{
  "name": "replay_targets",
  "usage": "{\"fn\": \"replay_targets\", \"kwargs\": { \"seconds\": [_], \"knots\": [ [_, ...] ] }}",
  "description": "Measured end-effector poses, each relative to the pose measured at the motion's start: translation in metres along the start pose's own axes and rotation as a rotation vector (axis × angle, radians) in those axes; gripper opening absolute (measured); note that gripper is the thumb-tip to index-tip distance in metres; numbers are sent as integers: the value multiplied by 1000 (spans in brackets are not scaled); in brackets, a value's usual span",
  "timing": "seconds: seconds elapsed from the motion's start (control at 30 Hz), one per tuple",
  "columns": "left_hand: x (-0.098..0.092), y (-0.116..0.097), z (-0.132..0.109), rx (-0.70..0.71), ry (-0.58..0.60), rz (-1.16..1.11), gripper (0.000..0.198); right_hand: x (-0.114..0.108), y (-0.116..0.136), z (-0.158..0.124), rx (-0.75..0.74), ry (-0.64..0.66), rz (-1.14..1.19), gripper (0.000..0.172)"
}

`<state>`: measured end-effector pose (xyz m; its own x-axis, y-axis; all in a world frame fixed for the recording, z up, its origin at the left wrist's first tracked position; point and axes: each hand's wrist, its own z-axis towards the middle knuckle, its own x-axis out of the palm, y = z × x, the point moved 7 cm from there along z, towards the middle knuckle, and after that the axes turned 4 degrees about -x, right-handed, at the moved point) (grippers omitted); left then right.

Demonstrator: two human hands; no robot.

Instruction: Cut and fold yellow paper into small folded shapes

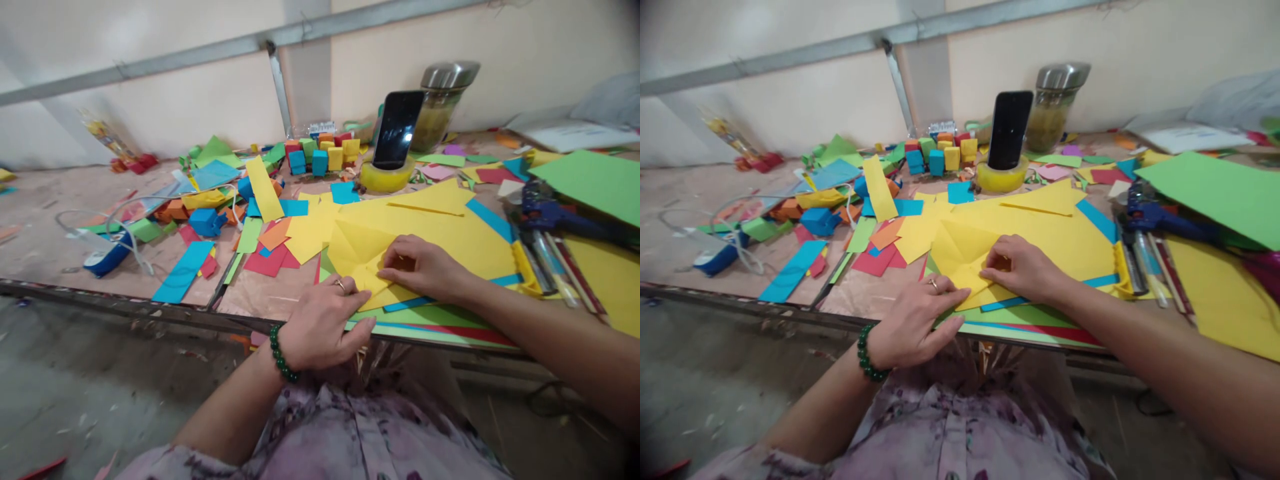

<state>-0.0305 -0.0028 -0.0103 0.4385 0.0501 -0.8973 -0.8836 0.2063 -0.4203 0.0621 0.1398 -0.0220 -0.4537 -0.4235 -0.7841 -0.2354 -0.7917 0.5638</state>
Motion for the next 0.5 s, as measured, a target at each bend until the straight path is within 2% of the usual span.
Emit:
{"fn": "replay_targets", "kwargs": {
  "seconds": [0.5],
  "knots": [
    [3,0,-2,28,-25,10,32,0,0,-1,-3,-14,-1,22]
  ]
}}
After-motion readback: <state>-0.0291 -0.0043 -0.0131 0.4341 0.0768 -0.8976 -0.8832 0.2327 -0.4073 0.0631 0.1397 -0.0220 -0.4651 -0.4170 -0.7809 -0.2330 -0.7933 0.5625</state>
